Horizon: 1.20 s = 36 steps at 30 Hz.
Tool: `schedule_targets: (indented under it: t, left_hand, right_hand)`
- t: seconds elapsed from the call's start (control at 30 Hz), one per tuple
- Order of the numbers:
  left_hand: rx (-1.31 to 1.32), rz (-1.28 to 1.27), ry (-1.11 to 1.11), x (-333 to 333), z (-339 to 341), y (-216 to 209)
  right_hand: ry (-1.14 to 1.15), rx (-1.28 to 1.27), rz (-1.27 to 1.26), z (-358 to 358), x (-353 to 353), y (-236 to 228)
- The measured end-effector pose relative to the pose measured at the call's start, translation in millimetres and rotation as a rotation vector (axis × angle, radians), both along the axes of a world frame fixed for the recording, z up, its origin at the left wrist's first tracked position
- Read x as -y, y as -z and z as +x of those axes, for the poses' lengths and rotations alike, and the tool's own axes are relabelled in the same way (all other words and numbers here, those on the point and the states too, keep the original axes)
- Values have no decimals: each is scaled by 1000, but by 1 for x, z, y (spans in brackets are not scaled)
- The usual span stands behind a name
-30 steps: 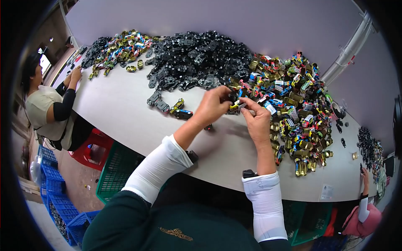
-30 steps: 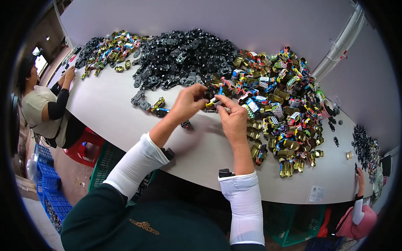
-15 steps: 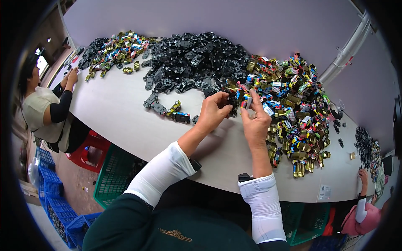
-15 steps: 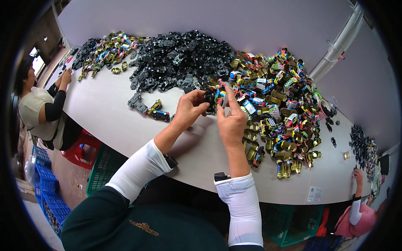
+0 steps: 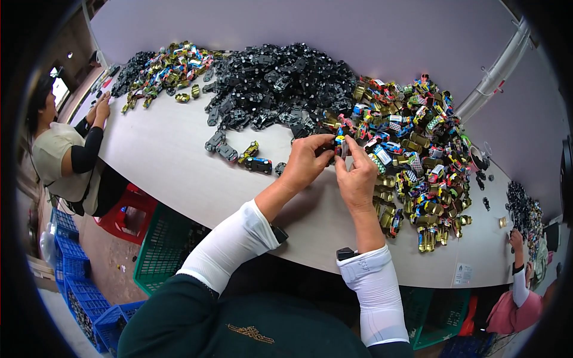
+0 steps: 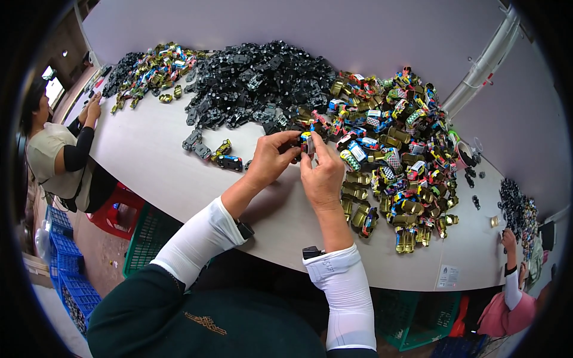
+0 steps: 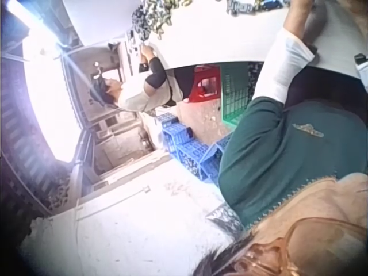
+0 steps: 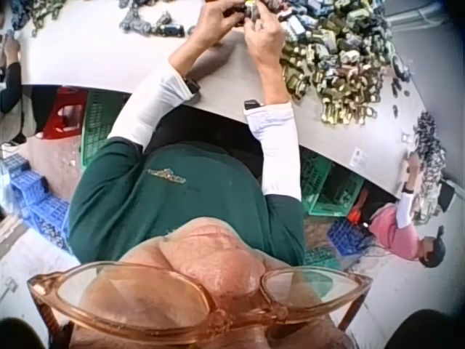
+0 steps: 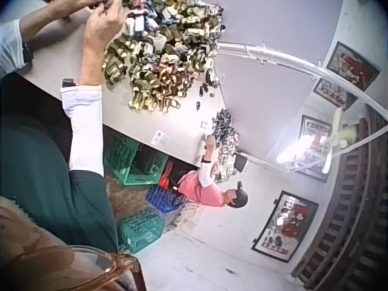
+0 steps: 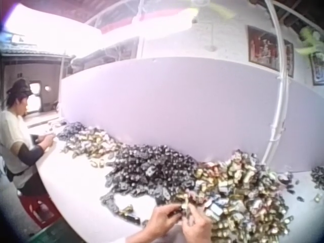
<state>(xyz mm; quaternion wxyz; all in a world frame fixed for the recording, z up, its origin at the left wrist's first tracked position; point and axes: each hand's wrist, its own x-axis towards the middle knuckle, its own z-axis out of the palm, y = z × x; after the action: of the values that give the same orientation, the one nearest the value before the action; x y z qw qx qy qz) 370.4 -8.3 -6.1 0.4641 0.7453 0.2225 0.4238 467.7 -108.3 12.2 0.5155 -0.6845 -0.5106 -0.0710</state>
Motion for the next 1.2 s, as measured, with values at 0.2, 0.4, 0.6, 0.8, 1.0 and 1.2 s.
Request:
schedule_targets:
  t: [0.2, 0.4, 0.6, 0.8, 1.0, 1.2]
  left_hand:
    - [67, -53, 159, -1, -2, -4]
    - [92, -317, 131, -5, 0, 1]
    - [307, -299, 372, 3, 4, 9]
    - [136, -410, 355, -14, -7, 3]
    - [168, -636, 334, -11, -10, -9]
    - [197, -614, 386, -15, -11, -2]
  right_hand:
    - [-2, 4, -48, 5, 1, 2]
    - [-40, -92, 40, 4, -4, 5]
    - [-303, -1224, -56, 25, 5, 10]
    - [-259, -742, 87, 7, -1, 3]
    - [-255, -526, 30, 0, 0, 4]
    - [-215, -463, 17, -3, 0, 2]
